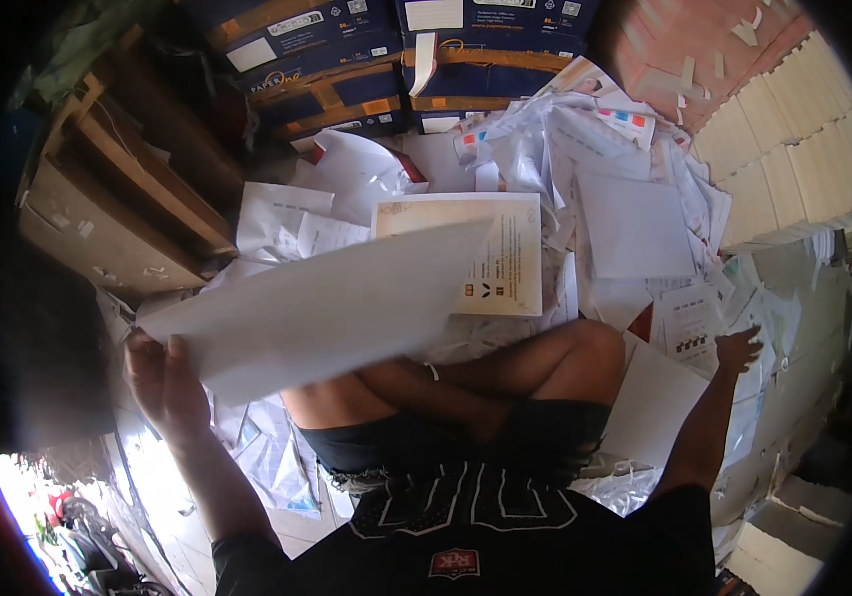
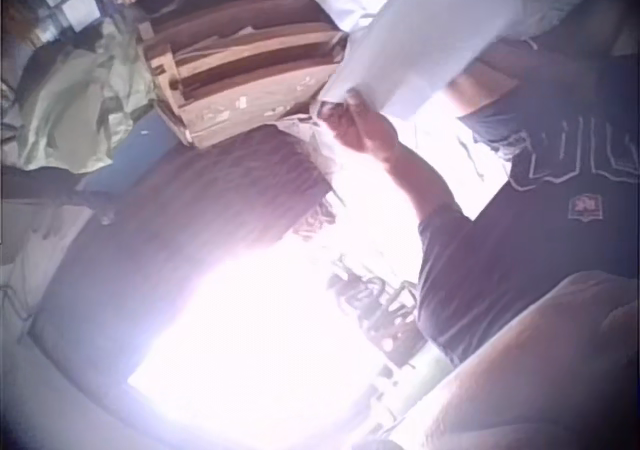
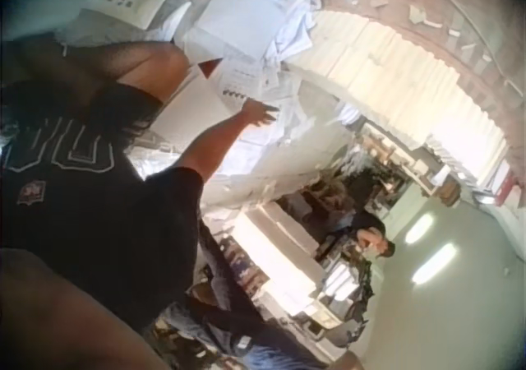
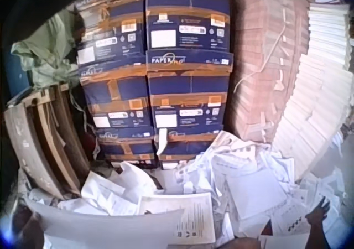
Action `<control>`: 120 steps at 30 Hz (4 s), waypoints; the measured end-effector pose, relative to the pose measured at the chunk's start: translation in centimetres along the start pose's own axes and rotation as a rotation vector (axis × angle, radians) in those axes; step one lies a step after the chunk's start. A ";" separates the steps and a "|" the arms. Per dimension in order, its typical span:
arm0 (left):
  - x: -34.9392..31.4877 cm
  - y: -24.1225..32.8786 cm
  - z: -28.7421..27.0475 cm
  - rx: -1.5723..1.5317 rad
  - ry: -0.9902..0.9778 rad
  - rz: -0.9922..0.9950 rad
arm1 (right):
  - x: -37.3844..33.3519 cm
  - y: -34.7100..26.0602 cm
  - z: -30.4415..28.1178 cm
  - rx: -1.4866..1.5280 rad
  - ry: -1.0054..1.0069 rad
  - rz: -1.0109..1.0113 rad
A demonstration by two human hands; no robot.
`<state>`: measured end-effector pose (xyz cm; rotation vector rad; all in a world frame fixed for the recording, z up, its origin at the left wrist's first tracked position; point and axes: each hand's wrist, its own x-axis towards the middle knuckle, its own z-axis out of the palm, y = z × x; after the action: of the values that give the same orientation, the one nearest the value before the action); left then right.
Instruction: The person sorts through a pile of papers on the floor by hand, picking up sheets to check them and then placing them into separate stacks.
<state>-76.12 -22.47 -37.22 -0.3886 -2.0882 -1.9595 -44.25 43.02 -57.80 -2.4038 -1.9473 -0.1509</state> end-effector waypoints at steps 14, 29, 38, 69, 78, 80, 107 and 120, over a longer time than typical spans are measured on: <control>4.7 -9.7 12.1 0.157 -0.721 -0.110 | -20.3 -14.0 -6.8 1.322 -1.440 -0.638; 4.3 -23.5 15.9 0.044 -0.946 -0.885 | -22.7 -12.8 4.5 0.993 -0.987 -0.795; 4.3 -27.8 14.8 0.081 -0.957 -0.962 | -23.0 -13.4 6.3 1.036 -0.992 -0.861; 3.7 -28.6 15.9 0.195 -0.930 -0.772 | -24.9 -11.6 3.2 0.668 -0.763 -1.127; 3.6 -29.1 15.9 0.314 -0.946 -0.635 | -25.2 -11.8 3.3 0.673 -0.710 -1.163; 3.6 -29.1 15.7 0.287 -0.943 -0.647 | -25.2 -12.0 3.3 0.654 -0.732 -1.151; 6.3 -26.8 13.1 1.167 -0.906 -0.450 | -30.7 -13.3 -6.7 1.563 -1.080 -0.431; 3.9 -35.6 -2.1 1.396 -0.820 -0.515 | -30.9 -12.8 -2.2 0.712 -1.622 -0.755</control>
<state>-92.60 -26.55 -68.84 -0.3434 -3.6252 0.0667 -63.22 15.38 -59.16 -0.9709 -2.3146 2.5088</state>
